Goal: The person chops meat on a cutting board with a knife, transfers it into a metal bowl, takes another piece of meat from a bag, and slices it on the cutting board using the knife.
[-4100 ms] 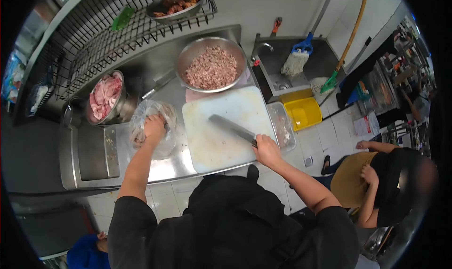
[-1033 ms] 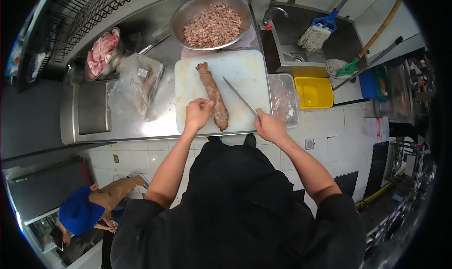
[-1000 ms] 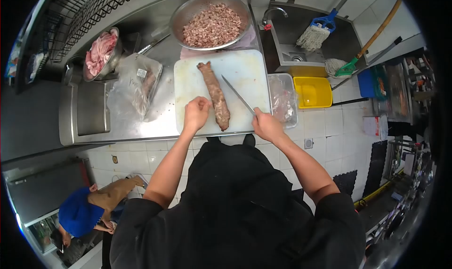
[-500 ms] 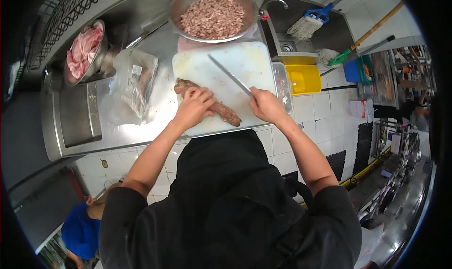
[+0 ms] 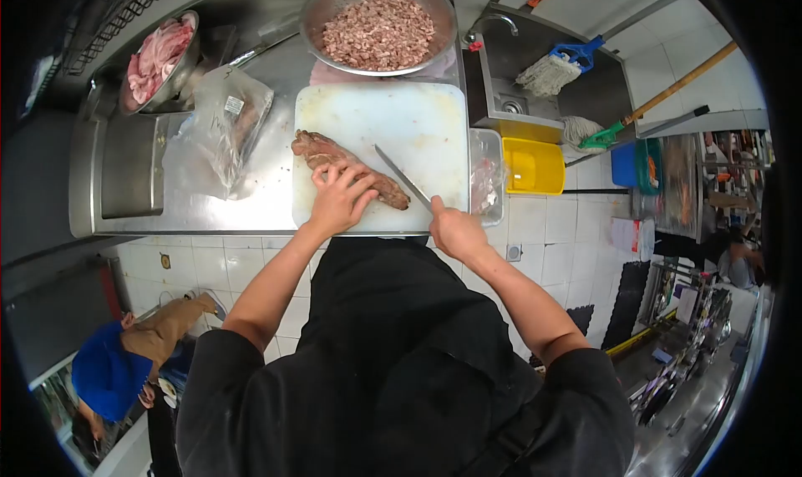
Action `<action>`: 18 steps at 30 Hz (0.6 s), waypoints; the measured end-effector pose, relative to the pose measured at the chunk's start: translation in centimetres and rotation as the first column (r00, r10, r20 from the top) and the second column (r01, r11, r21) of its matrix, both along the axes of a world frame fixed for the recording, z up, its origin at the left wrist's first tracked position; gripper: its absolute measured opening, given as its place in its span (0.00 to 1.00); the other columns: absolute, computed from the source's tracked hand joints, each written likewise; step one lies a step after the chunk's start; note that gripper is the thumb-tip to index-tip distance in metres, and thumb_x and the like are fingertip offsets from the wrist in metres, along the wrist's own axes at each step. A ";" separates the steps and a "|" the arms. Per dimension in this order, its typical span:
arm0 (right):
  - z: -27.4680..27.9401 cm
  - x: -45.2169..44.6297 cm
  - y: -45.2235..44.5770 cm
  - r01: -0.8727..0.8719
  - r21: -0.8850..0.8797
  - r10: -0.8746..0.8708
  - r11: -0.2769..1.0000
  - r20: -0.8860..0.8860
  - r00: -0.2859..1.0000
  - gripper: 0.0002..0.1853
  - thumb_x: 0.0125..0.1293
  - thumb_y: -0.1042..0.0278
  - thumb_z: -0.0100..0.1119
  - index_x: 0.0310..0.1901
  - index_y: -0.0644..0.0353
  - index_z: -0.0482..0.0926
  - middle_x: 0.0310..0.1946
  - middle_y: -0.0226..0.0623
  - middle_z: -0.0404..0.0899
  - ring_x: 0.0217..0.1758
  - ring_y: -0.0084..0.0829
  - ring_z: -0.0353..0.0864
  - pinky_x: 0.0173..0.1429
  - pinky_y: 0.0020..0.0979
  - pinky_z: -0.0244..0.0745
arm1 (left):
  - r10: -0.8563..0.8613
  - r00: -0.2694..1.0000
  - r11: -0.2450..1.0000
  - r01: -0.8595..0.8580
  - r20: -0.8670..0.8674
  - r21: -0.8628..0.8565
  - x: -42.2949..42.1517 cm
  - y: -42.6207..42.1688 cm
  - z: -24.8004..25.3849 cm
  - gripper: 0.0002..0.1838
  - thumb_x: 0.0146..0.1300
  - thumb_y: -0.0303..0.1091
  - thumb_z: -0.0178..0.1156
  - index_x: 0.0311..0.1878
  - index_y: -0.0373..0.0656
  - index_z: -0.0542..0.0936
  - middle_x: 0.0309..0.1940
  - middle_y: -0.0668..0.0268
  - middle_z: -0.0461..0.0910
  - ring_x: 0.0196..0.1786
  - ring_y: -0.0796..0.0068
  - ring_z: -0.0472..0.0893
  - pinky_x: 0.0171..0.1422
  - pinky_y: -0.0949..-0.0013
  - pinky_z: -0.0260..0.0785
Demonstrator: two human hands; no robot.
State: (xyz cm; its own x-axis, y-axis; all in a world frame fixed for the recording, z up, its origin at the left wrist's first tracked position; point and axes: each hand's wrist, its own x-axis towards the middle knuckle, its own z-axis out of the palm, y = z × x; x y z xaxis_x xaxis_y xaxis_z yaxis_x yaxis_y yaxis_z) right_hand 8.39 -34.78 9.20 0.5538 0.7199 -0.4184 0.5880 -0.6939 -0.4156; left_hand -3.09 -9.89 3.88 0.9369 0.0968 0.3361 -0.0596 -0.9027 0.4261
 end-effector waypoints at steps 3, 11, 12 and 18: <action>0.5 0.3 0.0 -0.033 0.006 0.033 0.999 -0.027 0.999 0.11 0.67 0.73 0.51 0.49 0.65 0.68 0.29 0.57 0.83 0.37 0.60 0.85 0.42 0.58 0.77 | 0.048 0.998 0.999 -0.047 -0.046 0.024 0.8 -1.5 -0.5 0.10 0.71 0.42 0.61 0.52 0.55 0.83 0.54 0.69 0.78 0.64 0.59 0.70 0.68 0.41 0.47; 7.9 0.6 -1.6 -0.180 -0.095 0.173 0.979 -0.073 0.982 0.10 0.66 0.77 0.48 0.48 0.67 0.67 0.29 0.58 0.84 0.37 0.60 0.85 0.42 0.58 0.77 | 0.186 0.980 0.979 -0.179 -0.067 0.097 0.8 -3.5 -1.9 0.11 0.70 0.38 0.60 0.54 0.58 0.82 0.55 0.68 0.73 0.65 0.57 0.66 0.67 0.39 0.47; 8.1 0.6 -1.8 -0.185 -0.110 0.175 0.977 -0.092 0.980 0.09 0.66 0.77 0.48 0.47 0.67 0.67 0.29 0.58 0.84 0.36 0.60 0.85 0.41 0.58 0.77 | 0.192 0.979 0.978 -0.185 -0.072 0.096 0.7 -3.6 -2.2 0.11 0.70 0.38 0.60 0.54 0.59 0.81 0.55 0.68 0.72 0.65 0.57 0.65 0.67 0.39 0.47; 3.6 1.0 2.8 -0.158 -0.017 0.157 0.987 -0.036 0.987 0.09 0.67 0.78 0.46 0.48 0.68 0.67 0.29 0.59 0.84 0.36 0.61 0.85 0.42 0.59 0.77 | 0.191 0.978 0.980 -0.186 -0.080 0.070 0.4 -3.3 -3.4 0.13 0.69 0.40 0.61 0.55 0.64 0.82 0.55 0.70 0.72 0.66 0.57 0.65 0.68 0.38 0.47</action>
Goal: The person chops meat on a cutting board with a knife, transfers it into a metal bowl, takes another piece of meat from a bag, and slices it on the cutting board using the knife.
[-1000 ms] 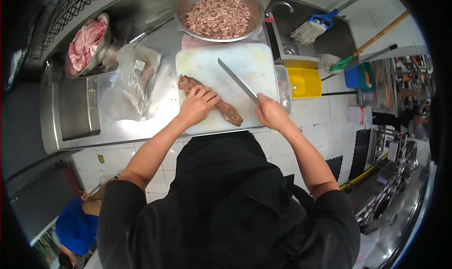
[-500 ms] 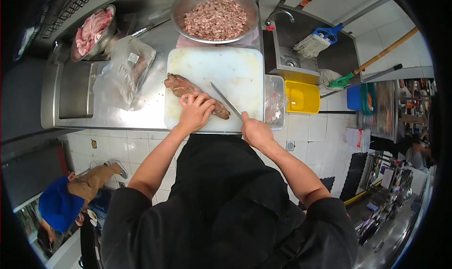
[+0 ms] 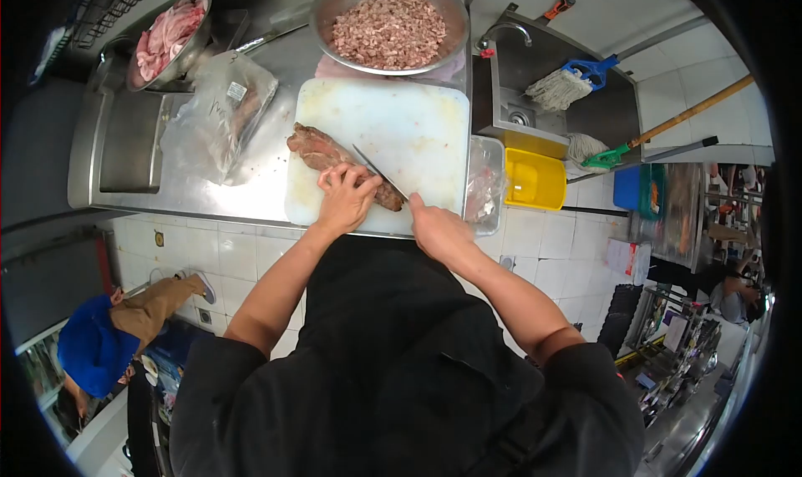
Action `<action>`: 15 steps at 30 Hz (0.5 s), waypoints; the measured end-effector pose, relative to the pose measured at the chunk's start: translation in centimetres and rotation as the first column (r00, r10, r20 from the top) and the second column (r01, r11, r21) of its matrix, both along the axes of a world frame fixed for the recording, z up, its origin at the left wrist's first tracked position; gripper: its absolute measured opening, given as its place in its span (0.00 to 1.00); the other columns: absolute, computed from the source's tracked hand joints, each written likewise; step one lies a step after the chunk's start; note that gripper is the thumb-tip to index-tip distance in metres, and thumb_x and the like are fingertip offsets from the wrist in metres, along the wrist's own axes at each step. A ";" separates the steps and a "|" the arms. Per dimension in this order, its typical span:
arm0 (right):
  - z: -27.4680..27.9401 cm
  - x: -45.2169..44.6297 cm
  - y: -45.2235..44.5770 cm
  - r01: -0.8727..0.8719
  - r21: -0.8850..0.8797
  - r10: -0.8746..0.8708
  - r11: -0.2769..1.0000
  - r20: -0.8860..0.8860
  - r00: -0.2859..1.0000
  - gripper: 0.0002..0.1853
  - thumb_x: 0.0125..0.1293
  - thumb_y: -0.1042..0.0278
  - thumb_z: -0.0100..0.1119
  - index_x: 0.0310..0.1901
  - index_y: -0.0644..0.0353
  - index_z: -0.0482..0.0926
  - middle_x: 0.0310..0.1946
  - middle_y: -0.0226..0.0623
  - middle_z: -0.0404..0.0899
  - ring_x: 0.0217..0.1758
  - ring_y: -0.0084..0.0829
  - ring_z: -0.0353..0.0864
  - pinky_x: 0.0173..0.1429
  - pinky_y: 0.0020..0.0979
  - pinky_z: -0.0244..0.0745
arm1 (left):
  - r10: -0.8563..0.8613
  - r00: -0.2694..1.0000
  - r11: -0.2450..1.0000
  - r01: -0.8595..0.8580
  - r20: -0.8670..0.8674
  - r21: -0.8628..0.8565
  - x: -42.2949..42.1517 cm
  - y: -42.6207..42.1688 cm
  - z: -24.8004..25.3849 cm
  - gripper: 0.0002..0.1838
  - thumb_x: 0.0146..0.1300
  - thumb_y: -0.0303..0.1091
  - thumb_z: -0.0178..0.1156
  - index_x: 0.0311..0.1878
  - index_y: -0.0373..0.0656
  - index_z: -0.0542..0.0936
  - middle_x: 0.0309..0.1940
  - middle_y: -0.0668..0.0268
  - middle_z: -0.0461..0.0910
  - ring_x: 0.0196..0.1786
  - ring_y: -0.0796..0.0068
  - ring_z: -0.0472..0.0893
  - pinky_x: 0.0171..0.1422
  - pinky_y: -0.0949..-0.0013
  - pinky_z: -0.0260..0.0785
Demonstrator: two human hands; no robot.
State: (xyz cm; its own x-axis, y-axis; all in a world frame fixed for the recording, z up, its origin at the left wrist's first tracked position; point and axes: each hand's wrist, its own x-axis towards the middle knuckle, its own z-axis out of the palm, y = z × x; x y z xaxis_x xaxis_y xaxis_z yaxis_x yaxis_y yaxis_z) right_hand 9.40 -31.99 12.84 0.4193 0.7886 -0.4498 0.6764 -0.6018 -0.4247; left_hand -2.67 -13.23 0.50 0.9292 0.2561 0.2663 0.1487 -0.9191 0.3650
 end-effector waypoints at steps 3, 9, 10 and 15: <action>1.5 -0.3 -1.0 -0.008 -0.040 0.007 0.999 -0.015 1.000 0.09 0.68 0.78 0.45 0.49 0.68 0.68 0.31 0.61 0.84 0.38 0.62 0.85 0.43 0.60 0.77 | -0.010 0.999 1.000 0.011 -0.050 0.006 0.1 0.3 0.0 0.13 0.69 0.40 0.61 0.56 0.65 0.82 0.55 0.71 0.72 0.65 0.56 0.65 0.67 0.38 0.47; -4.7 -1.1 -0.6 0.064 -0.001 -0.064 0.998 -0.017 0.998 0.11 0.70 0.76 0.44 0.51 0.68 0.67 0.35 0.61 0.85 0.39 0.62 0.85 0.44 0.60 0.77 | -0.030 0.998 1.000 0.029 -0.056 -0.005 0.0 0.6 0.4 0.14 0.68 0.41 0.62 0.56 0.67 0.81 0.56 0.72 0.73 0.65 0.57 0.66 0.64 0.39 0.49; -4.5 -0.4 0.3 0.063 0.000 -0.063 0.998 -0.013 0.998 0.11 0.70 0.76 0.44 0.51 0.68 0.67 0.35 0.61 0.85 0.39 0.62 0.85 0.44 0.60 0.77 | -0.030 0.998 0.999 0.030 -0.056 0.013 0.1 0.7 0.5 0.14 0.68 0.41 0.62 0.56 0.67 0.81 0.56 0.72 0.73 0.65 0.58 0.66 0.63 0.39 0.50; 2.7 0.1 0.2 0.044 -0.116 -0.051 0.992 -0.058 0.997 0.10 0.70 0.75 0.42 0.51 0.67 0.67 0.35 0.61 0.85 0.40 0.62 0.85 0.45 0.60 0.77 | -0.079 0.996 0.995 0.082 -0.041 0.064 0.4 1.6 1.1 0.12 0.68 0.42 0.62 0.54 0.65 0.82 0.56 0.73 0.73 0.65 0.58 0.67 0.63 0.38 0.49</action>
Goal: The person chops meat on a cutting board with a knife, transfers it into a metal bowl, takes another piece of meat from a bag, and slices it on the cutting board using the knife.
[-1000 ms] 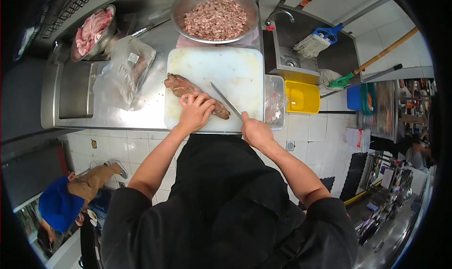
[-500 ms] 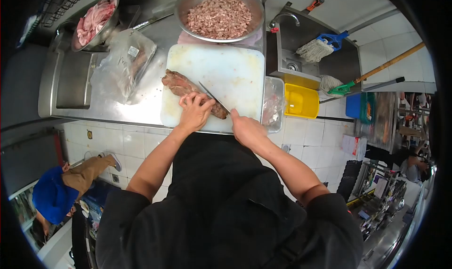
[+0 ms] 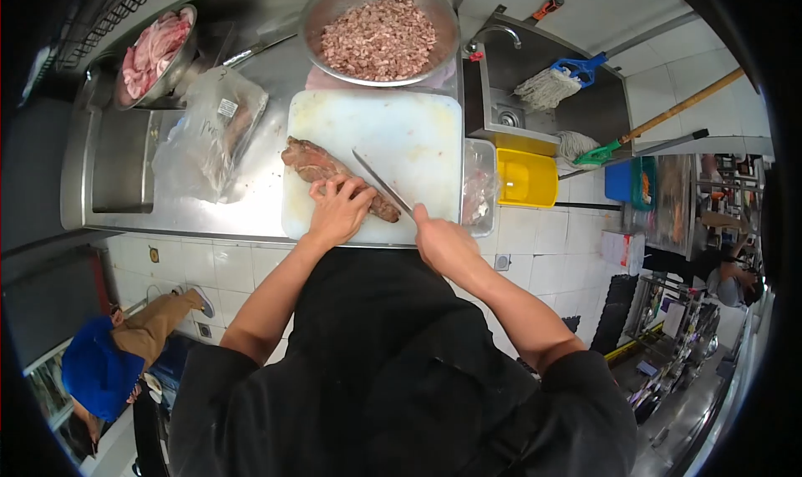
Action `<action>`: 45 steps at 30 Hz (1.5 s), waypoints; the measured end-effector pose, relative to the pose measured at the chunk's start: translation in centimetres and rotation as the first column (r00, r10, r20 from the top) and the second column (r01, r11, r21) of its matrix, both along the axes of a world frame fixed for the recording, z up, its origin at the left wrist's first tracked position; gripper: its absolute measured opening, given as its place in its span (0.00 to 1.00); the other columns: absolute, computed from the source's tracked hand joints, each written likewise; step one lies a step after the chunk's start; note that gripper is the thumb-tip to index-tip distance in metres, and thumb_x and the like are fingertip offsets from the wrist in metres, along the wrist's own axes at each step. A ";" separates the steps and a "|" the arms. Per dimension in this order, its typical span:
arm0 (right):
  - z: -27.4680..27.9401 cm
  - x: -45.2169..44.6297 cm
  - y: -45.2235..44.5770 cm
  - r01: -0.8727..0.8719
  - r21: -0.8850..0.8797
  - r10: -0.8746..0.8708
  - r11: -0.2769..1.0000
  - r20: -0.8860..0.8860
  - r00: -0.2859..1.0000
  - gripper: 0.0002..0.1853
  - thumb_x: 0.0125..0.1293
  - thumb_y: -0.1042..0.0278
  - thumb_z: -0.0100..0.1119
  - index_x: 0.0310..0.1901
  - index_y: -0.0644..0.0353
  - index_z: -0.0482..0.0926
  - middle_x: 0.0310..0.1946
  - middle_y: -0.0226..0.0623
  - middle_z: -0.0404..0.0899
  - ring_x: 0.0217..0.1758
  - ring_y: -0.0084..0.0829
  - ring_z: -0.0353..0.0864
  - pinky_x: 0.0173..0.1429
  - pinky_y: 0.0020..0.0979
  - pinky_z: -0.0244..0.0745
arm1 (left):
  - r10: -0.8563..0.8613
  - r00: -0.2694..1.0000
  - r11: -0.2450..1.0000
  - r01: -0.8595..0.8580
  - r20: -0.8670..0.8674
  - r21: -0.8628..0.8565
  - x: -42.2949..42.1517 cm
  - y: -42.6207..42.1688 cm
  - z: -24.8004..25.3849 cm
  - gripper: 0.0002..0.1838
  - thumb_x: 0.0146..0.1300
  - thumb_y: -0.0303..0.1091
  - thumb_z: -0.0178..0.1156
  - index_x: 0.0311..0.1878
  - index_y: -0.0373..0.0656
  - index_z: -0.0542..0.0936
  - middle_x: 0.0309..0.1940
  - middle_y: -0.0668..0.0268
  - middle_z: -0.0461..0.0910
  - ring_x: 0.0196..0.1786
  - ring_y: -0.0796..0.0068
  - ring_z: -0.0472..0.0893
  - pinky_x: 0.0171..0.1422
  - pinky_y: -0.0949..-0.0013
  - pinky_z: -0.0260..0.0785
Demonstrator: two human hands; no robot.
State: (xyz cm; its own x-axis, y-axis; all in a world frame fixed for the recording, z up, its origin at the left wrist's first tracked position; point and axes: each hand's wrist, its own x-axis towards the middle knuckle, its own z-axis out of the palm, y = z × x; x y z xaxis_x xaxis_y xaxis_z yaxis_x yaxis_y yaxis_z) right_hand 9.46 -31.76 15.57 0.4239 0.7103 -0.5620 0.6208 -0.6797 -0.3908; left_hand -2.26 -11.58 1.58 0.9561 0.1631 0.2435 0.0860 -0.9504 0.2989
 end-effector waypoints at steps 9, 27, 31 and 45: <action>-5.3 -0.8 1.6 -0.006 0.105 -0.002 0.994 0.080 0.997 0.14 0.67 0.73 0.50 0.52 0.66 0.66 0.31 0.61 0.84 0.35 0.63 0.84 0.41 0.59 0.77 | 0.040 0.997 0.999 -0.037 0.068 -0.037 -0.1 -0.6 -1.5 0.13 0.67 0.42 0.63 0.54 0.66 0.82 0.56 0.75 0.74 0.64 0.58 0.67 0.63 0.39 0.50; 2.3 -1.6 -1.5 -0.033 -0.133 0.026 0.991 -0.051 0.998 0.20 0.66 0.76 0.48 0.60 0.63 0.65 0.32 0.60 0.84 0.38 0.62 0.86 0.44 0.58 0.79 | 0.027 0.996 0.995 -0.020 0.080 -0.093 -0.5 -0.3 -1.8 0.11 0.67 0.43 0.63 0.51 0.61 0.83 0.55 0.73 0.75 0.63 0.58 0.68 0.61 0.42 0.49; -3.9 -1.9 0.8 0.019 -0.010 -0.019 1.000 0.026 0.999 0.14 0.68 0.75 0.46 0.54 0.66 0.66 0.33 0.61 0.84 0.39 0.62 0.86 0.43 0.59 0.79 | 0.029 0.996 0.998 -0.024 0.085 -0.060 -0.5 -0.2 -2.1 0.11 0.68 0.44 0.63 0.52 0.64 0.83 0.54 0.77 0.75 0.63 0.61 0.67 0.60 0.43 0.51; -6.0 -1.4 1.2 0.052 0.167 -0.060 0.985 0.045 0.997 0.15 0.65 0.77 0.49 0.54 0.68 0.66 0.31 0.60 0.84 0.36 0.62 0.85 0.41 0.59 0.78 | 0.000 0.993 0.995 0.013 0.119 -0.103 -1.1 -0.1 -2.0 0.10 0.67 0.41 0.63 0.51 0.58 0.82 0.54 0.72 0.75 0.63 0.60 0.68 0.62 0.42 0.51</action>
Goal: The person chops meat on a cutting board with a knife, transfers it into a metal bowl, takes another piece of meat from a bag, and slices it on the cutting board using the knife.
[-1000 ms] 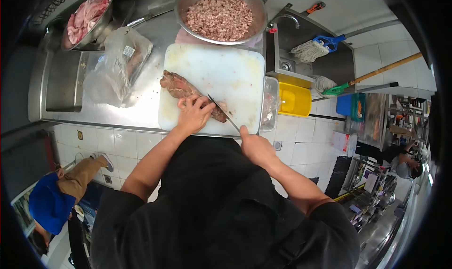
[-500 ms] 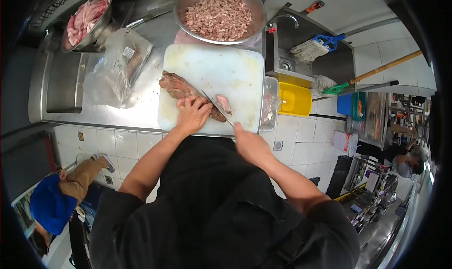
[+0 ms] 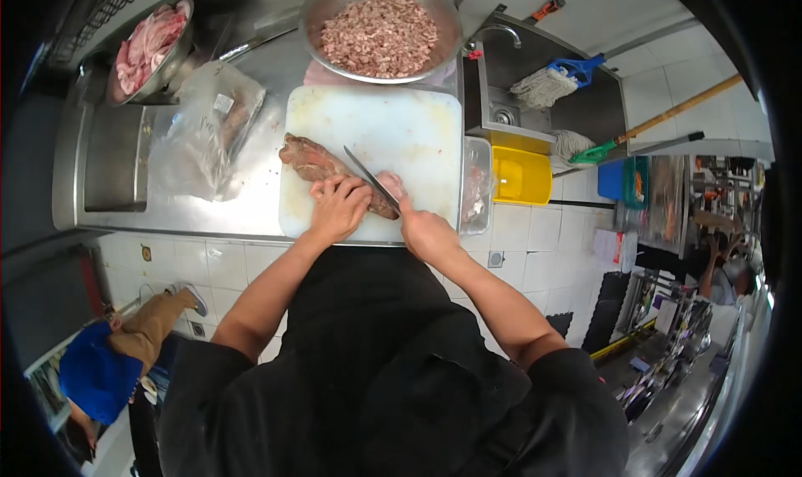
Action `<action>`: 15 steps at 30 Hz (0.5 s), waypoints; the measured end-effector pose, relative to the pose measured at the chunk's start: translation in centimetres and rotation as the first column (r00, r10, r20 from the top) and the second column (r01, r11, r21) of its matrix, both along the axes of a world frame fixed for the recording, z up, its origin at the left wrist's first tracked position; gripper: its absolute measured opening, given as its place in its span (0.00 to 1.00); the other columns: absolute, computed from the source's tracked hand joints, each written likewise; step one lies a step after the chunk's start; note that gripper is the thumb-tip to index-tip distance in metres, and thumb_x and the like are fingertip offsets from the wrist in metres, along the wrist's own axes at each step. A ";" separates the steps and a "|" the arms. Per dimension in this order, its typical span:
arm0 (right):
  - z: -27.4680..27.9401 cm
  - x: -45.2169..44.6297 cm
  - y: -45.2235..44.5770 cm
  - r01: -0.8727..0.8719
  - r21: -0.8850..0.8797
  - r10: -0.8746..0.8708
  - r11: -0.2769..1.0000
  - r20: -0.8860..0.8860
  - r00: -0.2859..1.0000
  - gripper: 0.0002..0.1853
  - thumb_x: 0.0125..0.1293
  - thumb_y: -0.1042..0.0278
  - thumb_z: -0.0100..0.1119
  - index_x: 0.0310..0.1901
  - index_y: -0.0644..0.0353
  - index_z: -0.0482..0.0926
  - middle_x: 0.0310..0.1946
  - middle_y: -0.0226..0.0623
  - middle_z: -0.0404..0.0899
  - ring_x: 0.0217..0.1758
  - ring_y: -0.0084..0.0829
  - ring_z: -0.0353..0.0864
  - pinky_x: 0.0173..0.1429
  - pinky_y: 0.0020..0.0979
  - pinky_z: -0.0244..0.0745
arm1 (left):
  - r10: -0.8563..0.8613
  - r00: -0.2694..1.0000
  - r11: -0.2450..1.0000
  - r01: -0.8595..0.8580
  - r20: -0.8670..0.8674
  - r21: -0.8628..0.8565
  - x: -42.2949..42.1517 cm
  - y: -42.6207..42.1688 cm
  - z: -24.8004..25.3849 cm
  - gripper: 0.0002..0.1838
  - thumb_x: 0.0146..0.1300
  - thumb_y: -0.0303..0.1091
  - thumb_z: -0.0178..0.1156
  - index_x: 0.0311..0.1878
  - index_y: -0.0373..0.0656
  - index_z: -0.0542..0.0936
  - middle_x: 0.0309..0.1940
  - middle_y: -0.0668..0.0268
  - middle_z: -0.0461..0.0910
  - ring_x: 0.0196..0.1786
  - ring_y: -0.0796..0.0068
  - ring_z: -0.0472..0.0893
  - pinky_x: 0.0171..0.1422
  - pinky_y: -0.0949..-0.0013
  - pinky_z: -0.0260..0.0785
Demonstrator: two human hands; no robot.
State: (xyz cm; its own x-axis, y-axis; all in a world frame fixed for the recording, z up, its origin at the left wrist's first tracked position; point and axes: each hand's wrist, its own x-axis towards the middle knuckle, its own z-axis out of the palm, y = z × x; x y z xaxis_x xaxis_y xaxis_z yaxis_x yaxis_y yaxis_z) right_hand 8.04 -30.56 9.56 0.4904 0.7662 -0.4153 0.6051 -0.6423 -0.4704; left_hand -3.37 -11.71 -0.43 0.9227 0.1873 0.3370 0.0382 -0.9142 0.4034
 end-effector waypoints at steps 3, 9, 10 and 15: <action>5.9 -0.1 -1.5 -0.041 -0.110 0.037 0.993 -0.038 0.999 0.16 0.65 0.77 0.50 0.54 0.68 0.67 0.31 0.60 0.84 0.36 0.61 0.85 0.42 0.58 0.79 | 0.027 0.999 1.000 -0.026 0.035 -0.008 0.8 0.1 -0.2 0.10 0.67 0.42 0.63 0.50 0.58 0.83 0.54 0.74 0.76 0.62 0.61 0.69 0.62 0.44 0.51; 4.6 -1.7 -2.0 -0.020 -0.214 0.013 0.977 -0.034 0.999 0.12 0.67 0.77 0.48 0.51 0.67 0.66 0.31 0.60 0.84 0.38 0.62 0.86 0.42 0.56 0.80 | 0.031 0.999 0.999 -0.032 0.026 0.022 0.7 0.2 -0.2 0.10 0.67 0.42 0.64 0.50 0.60 0.83 0.53 0.77 0.77 0.61 0.63 0.70 0.62 0.45 0.51; 2.1 -1.2 -0.1 -0.029 -0.136 0.029 0.990 -0.001 1.000 0.12 0.67 0.76 0.47 0.51 0.67 0.66 0.31 0.60 0.84 0.38 0.62 0.86 0.42 0.56 0.80 | 0.034 0.999 0.999 -0.035 0.022 0.020 0.7 0.0 -0.2 0.09 0.67 0.42 0.64 0.49 0.60 0.83 0.53 0.77 0.77 0.61 0.63 0.70 0.62 0.45 0.51; 3.8 -0.9 -1.3 -0.030 -0.066 0.030 0.997 0.007 1.000 0.13 0.68 0.76 0.46 0.53 0.67 0.66 0.32 0.61 0.84 0.38 0.62 0.86 0.42 0.56 0.80 | 0.003 1.000 1.000 -0.004 0.023 0.018 0.5 0.2 -0.1 0.10 0.67 0.40 0.63 0.50 0.56 0.82 0.54 0.72 0.76 0.62 0.59 0.69 0.62 0.43 0.52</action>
State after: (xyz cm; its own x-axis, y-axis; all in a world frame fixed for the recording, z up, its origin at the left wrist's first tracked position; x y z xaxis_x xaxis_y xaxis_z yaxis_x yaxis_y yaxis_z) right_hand 7.17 -31.89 13.41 0.4712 0.7518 -0.4613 0.6283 -0.6532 -0.4227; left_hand -2.85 -11.54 -0.48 0.9139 0.1844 0.3617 0.0323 -0.9211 0.3879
